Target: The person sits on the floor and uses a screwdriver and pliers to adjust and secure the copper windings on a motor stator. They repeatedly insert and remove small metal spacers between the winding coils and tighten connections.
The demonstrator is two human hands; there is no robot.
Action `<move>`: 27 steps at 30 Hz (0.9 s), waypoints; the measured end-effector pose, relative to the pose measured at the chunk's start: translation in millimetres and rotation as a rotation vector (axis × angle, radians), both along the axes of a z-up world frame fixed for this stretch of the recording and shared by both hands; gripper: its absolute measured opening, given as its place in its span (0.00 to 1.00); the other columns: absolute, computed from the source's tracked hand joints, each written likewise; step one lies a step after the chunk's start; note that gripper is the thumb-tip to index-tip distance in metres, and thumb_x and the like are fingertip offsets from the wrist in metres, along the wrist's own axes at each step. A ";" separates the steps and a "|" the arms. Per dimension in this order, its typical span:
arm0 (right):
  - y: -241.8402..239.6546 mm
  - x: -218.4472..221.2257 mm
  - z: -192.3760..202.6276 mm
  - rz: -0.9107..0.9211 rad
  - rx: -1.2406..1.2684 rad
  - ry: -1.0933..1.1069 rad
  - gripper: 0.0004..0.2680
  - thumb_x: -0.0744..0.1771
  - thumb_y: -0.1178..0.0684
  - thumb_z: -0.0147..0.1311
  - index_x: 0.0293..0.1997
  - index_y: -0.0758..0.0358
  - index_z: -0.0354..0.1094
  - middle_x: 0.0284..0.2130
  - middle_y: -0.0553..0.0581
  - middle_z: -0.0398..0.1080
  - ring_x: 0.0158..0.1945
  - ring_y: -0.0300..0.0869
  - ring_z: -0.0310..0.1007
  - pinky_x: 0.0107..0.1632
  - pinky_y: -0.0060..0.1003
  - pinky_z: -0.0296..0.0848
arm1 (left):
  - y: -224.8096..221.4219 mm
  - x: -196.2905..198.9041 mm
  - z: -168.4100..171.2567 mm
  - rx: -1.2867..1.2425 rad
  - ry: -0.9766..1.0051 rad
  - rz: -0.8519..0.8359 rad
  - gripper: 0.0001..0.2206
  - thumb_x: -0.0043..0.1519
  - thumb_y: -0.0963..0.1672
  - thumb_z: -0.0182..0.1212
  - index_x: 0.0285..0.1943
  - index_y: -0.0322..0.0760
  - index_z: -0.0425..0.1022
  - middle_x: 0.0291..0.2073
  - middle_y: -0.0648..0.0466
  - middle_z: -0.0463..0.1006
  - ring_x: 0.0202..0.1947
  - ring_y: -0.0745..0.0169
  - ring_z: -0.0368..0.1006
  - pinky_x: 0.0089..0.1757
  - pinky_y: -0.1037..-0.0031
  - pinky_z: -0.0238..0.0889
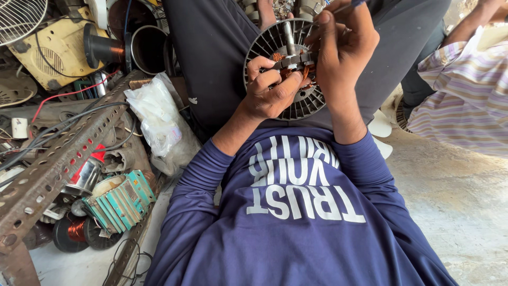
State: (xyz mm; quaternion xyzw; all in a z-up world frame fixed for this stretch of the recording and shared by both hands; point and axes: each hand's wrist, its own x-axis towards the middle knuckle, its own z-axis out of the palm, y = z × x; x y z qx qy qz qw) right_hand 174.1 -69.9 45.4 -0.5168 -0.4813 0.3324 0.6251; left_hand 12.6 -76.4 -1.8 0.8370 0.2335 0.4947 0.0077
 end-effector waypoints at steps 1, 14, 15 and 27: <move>1.4 -0.4 2.2 -0.003 -0.020 -0.023 0.01 0.76 0.65 0.51 0.50 0.74 0.65 0.38 0.57 0.72 0.29 0.34 0.73 0.30 0.27 0.74 | 1.3 -0.2 -0.7 0.002 -0.006 -0.014 0.08 0.59 0.42 0.78 0.35 0.41 0.81 0.49 0.69 0.72 0.46 0.66 0.59 0.51 0.65 0.57; 3.8 0.9 4.7 -0.005 -0.051 -0.093 0.03 0.76 0.67 0.53 0.47 0.73 0.64 0.35 0.56 0.72 0.25 0.33 0.71 0.25 0.27 0.68 | 8.4 -3.8 -0.9 -0.053 -0.117 -0.175 0.13 0.59 0.38 0.78 0.44 0.29 0.76 0.47 0.60 0.69 0.44 0.60 0.60 0.43 0.70 0.65; 2.7 2.0 3.3 -0.002 -0.041 -0.119 0.02 0.76 0.67 0.52 0.48 0.73 0.65 0.36 0.57 0.72 0.25 0.34 0.71 0.26 0.28 0.69 | 7.1 -3.6 -0.4 -0.076 -0.137 -0.186 0.12 0.59 0.38 0.77 0.44 0.28 0.76 0.47 0.59 0.69 0.44 0.59 0.61 0.43 0.69 0.65; -6.1 17.6 14.3 -0.046 0.003 0.201 0.04 0.75 0.58 0.49 0.48 0.67 0.60 0.37 0.60 0.74 0.35 0.40 0.74 0.40 0.33 0.73 | 0.3 -5.9 31.0 -0.142 -0.054 -0.074 0.08 0.63 0.39 0.72 0.44 0.26 0.78 0.48 0.54 0.72 0.46 0.57 0.65 0.46 0.64 0.64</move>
